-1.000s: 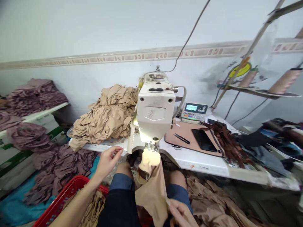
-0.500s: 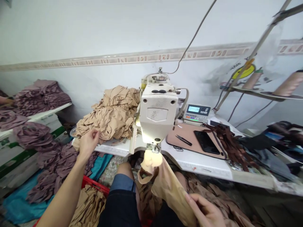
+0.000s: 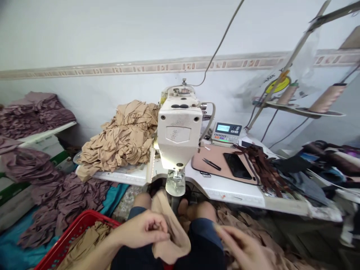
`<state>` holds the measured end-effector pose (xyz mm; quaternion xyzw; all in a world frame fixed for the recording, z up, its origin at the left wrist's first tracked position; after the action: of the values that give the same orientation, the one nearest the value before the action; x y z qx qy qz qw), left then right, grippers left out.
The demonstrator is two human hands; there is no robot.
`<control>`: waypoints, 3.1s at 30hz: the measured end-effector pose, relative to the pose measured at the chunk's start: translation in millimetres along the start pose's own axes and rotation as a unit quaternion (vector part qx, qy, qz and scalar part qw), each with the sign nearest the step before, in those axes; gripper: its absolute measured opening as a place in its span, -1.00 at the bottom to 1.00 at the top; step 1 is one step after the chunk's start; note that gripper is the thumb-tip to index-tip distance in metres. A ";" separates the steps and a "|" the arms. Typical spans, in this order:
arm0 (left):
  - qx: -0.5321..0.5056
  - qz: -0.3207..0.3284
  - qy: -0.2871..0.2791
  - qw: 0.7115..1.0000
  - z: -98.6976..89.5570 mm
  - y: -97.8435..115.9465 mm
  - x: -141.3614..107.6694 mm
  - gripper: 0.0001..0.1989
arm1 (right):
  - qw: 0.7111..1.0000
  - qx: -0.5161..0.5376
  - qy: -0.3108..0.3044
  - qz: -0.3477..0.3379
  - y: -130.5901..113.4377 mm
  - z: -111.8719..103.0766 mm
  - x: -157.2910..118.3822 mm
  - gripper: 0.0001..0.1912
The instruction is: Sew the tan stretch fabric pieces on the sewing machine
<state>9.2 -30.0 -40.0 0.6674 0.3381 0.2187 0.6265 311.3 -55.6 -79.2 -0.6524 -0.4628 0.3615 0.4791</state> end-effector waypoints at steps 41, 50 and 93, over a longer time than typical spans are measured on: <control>0.034 0.105 0.200 0.974 -45.7 34.7 17.0 -0.71 | 0.977 0.006 -0.073 -0.199 -126.9 96.1 -0.1 -0.64; 0.018 0.052 0.244 0.968 -63.3 37.3 32.4 -0.63 | 0.984 0.126 -0.083 -0.091 -107.8 100.2 29.9 -0.57; 0.085 0.074 0.377 0.919 -121.7 5.1 20.3 -0.59 | 0.926 0.321 -0.196 -0.033 -78.3 191.8 -7.4 -0.41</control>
<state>-63.2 68.5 -23.1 0.6094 0.5160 0.4703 0.3757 113.3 1.8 -57.5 -0.3639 -0.4278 0.5958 0.5741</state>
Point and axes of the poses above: each hand's wrist, its own x-axis towards the middle knuckle, its own z-axis out of the palm, y = z × x, the point moved 8 cm from there along x, towards the middle knuckle
